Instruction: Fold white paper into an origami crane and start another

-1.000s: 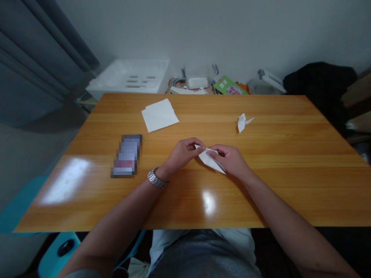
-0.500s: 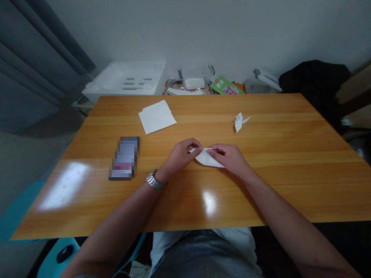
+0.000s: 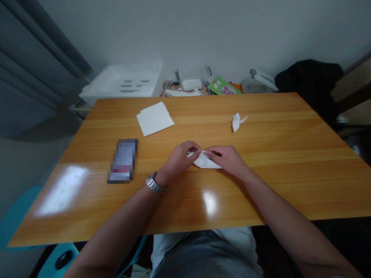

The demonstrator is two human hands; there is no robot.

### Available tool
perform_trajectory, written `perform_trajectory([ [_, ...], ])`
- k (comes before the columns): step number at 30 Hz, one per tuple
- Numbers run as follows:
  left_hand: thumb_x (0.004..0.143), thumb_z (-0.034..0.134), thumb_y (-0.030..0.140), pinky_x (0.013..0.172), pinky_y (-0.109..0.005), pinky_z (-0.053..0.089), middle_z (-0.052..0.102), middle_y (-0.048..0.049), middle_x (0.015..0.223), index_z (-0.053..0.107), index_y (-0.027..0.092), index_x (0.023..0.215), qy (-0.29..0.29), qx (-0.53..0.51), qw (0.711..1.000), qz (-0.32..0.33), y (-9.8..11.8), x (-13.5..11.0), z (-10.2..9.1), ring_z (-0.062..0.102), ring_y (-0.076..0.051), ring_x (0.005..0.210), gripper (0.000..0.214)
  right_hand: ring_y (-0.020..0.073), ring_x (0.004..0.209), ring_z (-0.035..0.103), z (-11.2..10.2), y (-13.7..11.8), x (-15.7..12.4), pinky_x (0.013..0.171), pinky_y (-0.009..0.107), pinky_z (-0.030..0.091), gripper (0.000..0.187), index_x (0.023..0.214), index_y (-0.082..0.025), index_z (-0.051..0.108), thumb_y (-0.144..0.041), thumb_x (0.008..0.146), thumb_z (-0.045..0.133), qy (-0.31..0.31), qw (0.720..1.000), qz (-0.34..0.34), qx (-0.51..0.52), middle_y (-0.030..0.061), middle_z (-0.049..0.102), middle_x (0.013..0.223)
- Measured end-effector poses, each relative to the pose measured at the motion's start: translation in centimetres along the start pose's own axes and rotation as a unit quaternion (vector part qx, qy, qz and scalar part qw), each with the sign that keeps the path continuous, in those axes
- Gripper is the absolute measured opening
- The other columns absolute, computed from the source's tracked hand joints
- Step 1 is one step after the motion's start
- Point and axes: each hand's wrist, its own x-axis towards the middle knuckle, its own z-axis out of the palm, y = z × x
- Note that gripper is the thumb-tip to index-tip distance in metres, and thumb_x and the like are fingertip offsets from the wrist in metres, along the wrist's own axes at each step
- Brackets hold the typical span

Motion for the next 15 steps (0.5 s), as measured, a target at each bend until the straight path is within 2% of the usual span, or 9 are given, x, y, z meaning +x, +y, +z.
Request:
perform_trajectory([
  [5,0.095,0.064,0.036,0.075,-0.028,0.051,0.072,-0.0042,0.089,0.07,0.019,0.094,-0.018,0.006,1.0,0.003,0.01,-0.07,-0.07,0.067,-0.017,0.081,0.018,0.0204,0.076,0.069,0.18,-0.09,-0.01,0.067,0.029,0.046,0.037,0.095,-0.022,0.081,-0.049,0.098,0.056,-0.012,1.0,-0.008,-0.002,0.0026,0.08,0.088],
  [10,0.095,0.064,0.033,0.075,-0.027,0.051,0.071,-0.0045,0.089,0.07,0.019,0.093,0.011,0.004,1.0,0.01,0.08,0.04,0.03,0.066,-0.017,0.081,0.014,0.0212,0.079,0.071,-0.04,0.21,0.18,0.072,0.03,0.049,0.031,0.095,-0.023,0.081,-0.048,0.094,0.063,0.013,1.0,0.006,0.012,0.0032,0.08,0.091],
  [15,0.093,0.065,0.028,0.074,-0.026,0.051,0.071,-0.0038,0.088,0.069,0.019,0.092,0.004,0.006,1.0,0.005,-0.08,-0.03,0.16,0.065,-0.016,0.079,0.011,0.0201,0.081,0.071,-0.36,0.34,0.13,0.073,0.029,0.048,0.029,0.095,-0.023,0.08,-0.043,0.096,0.06,-0.013,1.0,-0.003,0.015,0.0025,0.08,0.093],
])
